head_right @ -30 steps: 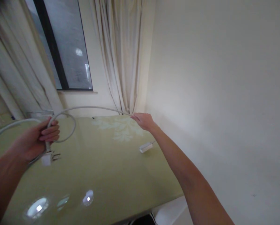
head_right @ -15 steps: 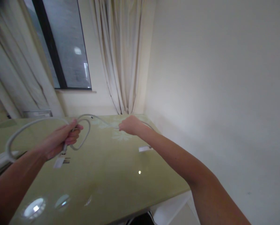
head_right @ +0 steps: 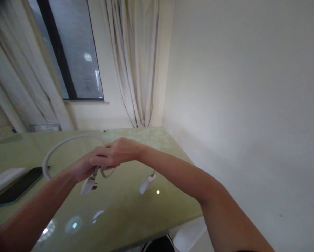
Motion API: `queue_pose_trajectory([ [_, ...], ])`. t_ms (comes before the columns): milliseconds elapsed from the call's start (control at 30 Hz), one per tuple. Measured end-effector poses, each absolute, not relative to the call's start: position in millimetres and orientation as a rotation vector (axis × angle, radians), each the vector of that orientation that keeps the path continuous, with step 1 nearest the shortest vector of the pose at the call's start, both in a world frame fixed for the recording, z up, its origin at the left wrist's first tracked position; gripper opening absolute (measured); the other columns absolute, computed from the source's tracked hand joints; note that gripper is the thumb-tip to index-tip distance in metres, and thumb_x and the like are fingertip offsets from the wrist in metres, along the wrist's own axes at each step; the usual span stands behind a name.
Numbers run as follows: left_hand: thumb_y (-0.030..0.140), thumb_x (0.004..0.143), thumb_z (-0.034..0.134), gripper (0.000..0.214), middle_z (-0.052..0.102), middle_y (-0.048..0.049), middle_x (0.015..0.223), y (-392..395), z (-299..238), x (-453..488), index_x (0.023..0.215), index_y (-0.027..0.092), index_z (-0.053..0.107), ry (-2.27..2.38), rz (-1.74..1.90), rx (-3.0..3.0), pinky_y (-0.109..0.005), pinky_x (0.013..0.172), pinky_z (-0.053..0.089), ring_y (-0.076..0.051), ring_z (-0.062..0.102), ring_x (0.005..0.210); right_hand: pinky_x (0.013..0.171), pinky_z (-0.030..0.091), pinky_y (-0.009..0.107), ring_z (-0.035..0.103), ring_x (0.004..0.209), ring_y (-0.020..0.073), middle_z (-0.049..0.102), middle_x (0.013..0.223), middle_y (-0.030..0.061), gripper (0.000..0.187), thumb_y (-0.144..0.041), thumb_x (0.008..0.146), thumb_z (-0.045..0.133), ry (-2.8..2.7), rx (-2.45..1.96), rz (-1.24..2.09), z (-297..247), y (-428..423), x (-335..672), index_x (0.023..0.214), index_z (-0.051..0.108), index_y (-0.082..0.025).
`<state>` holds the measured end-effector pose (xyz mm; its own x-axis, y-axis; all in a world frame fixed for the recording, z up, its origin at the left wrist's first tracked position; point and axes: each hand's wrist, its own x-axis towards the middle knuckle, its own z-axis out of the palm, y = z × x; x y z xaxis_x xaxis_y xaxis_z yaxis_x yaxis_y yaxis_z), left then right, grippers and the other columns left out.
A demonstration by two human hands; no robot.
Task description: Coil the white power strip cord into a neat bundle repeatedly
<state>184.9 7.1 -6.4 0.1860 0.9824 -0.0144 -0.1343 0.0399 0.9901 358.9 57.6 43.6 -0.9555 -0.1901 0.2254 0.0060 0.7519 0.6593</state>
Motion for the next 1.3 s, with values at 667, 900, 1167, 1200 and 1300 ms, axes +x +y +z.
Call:
queue_pose_trajectory([
  [667, 0.053, 0.089, 0.073, 0.047, 0.047, 0.0025, 0.047, -0.8, -19.4, 99.4, 0.063, 0.019, 0.055, 1.304, 1.578, 1.098, -0.016, 0.039, 0.027, -0.007, 0.034, 0.038, 0.07, 0.037, 0.027, 0.063, 0.081, 0.0165, 0.073, 0.098, 0.008, 0.029, -0.036, 0.112, 0.053, -2.647, -0.916, -0.32, 23.2, 120.7, 481.5, 0.105, 0.073, -0.016],
  [900, 0.067, 0.085, 0.076, 0.051, 0.069, -0.0078, 0.058, 5.7, -28.8, 115.8, 0.071, 0.018, 0.068, 1.401, 1.228, 1.306, -0.026, 0.047, 0.049, -0.018, 0.058, 0.044, 0.058, 0.026, 0.029, 0.065, 0.076, 0.015, 0.074, 0.102, 0.0103, 0.03, -0.034, 0.115, 0.049, -3.04, -0.95, -0.853, 53.6, 97.3, 464.4, 0.112, 0.073, -0.016],
  [1167, 0.071, 0.086, 0.075, 0.057, 0.083, -0.0213, 0.096, 0.3, -44.7, 177.3, 0.095, 0.015, 0.073, 1.133, 0.938, 1.306, -0.031, 0.062, 0.055, -0.028, 0.079, 0.075, 0.058, 0.025, 0.029, 0.069, 0.085, 0.0183, 0.074, 0.109, 0.0085, 0.042, -0.049, 0.115, 0.043, -2.752, -0.928, -0.692, 56.4, 74.6, 414.0, 0.113, 0.072, -0.019],
  [1200, 0.07, 0.087, 0.074, 0.057, 0.082, -0.0215, 0.1, 0.4, -47.2, 180.8, 0.096, 0.014, 0.074, 1.104, 0.936, 1.334, -0.029, 0.06, 0.053, -0.026, 0.077, 0.074, 0.059, 0.026, 0.03, 0.069, 0.086, 0.0188, 0.074, 0.11, 0.0082, 0.041, -0.049, 0.115, 0.043, -2.704, -0.95, -0.677, 59.0, 72.5, 409.2, 0.113, 0.072, -0.019],
  [1300, 0.068, 0.093, 0.068, 0.055, 0.081, -0.0177, 0.094, 0.5, -53.0, 185.6, 0.104, 0.015, 0.077, 1.004, 0.901, 1.329, -0.025, 0.051, 0.043, -0.018, 0.066, 0.061, 0.062, 0.031, 0.029, 0.07, 0.091, 0.0199, 0.074, 0.112, 0.0084, 0.042, -0.049, 0.115, 0.042, -2.574, -1.018, -0.615, 67.5, 70.5, 401.4, 0.116, 0.072, -0.02],
])
